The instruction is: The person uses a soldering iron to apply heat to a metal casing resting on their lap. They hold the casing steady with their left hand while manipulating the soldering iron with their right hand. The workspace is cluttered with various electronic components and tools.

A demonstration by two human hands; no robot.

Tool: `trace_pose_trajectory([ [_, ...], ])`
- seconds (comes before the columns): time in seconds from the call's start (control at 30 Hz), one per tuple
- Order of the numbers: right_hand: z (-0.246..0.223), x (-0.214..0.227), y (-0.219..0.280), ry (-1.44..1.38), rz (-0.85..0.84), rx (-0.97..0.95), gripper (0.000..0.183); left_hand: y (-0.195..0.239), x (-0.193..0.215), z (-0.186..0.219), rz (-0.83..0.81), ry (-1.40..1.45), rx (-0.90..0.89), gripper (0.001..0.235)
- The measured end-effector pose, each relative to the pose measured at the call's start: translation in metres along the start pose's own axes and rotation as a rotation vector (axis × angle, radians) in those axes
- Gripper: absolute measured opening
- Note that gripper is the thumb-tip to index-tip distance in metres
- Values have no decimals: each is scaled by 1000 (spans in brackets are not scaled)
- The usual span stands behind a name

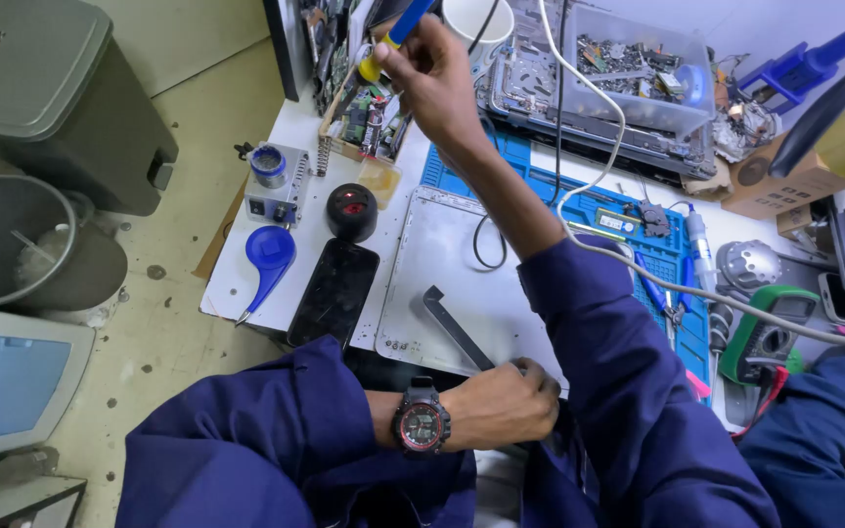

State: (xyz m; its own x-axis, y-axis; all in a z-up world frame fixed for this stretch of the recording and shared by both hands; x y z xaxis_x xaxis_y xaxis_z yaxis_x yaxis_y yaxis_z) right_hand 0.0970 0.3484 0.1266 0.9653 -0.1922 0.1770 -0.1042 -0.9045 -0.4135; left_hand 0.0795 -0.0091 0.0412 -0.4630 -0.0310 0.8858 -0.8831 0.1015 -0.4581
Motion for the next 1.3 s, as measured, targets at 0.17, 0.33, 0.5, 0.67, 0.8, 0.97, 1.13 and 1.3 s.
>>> trace_pose_trajectory([
  [0.17,-93,35,47,-123,-139,182,20,2,-3,3,-33,-62,-32,13],
  [0.33,-133,54,136,79,-188,267,22,6,-3,19,-68,-245,-57,30],
  [0.5,-123,60,228,322,-219,224,22,2,39,37,37,-110,-106,28],
  [0.67,-126,116,284,239,-153,28,27,3,40,48,55,12,-146,25],
  [0.8,-113,160,334,269,-36,-73,28,1,40,44,40,-18,-137,21],
  [0.97,-80,254,407,24,395,-244,28,-3,38,39,23,1,-136,14],
  [1.13,-53,309,445,-36,601,-285,46,-16,34,21,-26,-24,-114,19],
  [1.3,-24,310,442,-266,667,-361,41,-34,24,-11,-144,-147,23,35],
])
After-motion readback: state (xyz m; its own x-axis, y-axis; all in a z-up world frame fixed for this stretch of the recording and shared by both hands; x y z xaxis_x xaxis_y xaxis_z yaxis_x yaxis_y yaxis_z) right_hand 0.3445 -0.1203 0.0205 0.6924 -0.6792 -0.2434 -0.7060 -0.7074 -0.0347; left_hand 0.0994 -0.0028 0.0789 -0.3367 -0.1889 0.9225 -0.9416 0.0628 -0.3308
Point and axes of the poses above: each hand's wrist, its own y-axis away from the middle knuckle, its own x-axis out of the back of the hand, z = x × y, the point moved 9 cm from there along -y, towards the middle knuckle, and after that the axes turned 2 degrees about y, right-handed, at the moved point
